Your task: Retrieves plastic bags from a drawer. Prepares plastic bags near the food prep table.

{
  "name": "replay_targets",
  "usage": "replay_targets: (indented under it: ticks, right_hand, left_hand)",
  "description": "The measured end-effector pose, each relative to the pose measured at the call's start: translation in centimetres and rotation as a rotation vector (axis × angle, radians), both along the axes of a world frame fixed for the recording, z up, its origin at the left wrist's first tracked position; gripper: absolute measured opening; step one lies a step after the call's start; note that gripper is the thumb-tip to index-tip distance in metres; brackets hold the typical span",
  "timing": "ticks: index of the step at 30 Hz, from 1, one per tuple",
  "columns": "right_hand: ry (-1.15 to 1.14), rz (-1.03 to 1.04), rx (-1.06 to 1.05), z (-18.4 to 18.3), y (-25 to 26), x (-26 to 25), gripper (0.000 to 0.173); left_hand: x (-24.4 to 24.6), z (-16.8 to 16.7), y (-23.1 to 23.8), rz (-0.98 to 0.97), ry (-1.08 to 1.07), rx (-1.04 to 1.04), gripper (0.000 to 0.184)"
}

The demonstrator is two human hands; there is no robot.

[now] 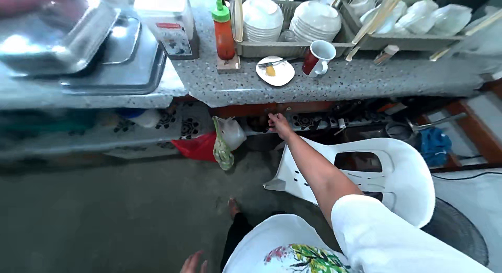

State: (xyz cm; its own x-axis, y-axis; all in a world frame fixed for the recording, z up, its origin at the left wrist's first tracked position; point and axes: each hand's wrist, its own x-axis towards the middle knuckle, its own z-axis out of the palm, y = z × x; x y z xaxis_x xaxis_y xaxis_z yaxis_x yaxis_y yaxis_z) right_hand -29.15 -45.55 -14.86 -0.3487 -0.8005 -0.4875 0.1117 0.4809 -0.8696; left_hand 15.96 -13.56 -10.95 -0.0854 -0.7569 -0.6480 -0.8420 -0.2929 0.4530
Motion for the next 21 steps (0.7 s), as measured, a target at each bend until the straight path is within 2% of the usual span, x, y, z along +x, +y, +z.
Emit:
replay_targets:
  ticks: [3,5,8,11,15,18,21]
  right_hand:
    - [0.081,0.018,0.049,0.5,3.1,1.0,0.036]
    - [0.113,0.018,0.075,0.7,6.4,1.9,0.033]
    - [0.11,-0.011,0.096,1.0,11.9,3.3,0.028]
    - [0.08,-0.04,0.106,1.7,16.4,4.8,0.027]
    - [0.036,-0.073,0.066,2.0,19.4,5.9,0.023]
    - [0.01,-0.076,0.043,1.7,19.4,5.7,0.022]
    - [0.081,0.118,0.122,1.5,19.8,4.4,0.025]
  left_hand:
    - [1.8,0.0,-6.5,-0.141,0.019,-0.12,0.039]
    - [1.6,0.4,-10.3,-0.23,0.077,-0.327,0.035]
    - [-1.4,0.8,-15.4,-0.386,0.202,-0.73,0.038]
    - [-7.0,2.5,-19.0,-0.52,0.355,-0.955,0.038]
    - [-14.7,2.6,-21.4,-0.733,0.431,-0.987,0.045]
    - [-18.4,1.8,-22.5,-0.764,0.307,-0.994,0.049]
    - [-19.9,0.9,-22.8,-0.723,0.161,-1.014,0.04]
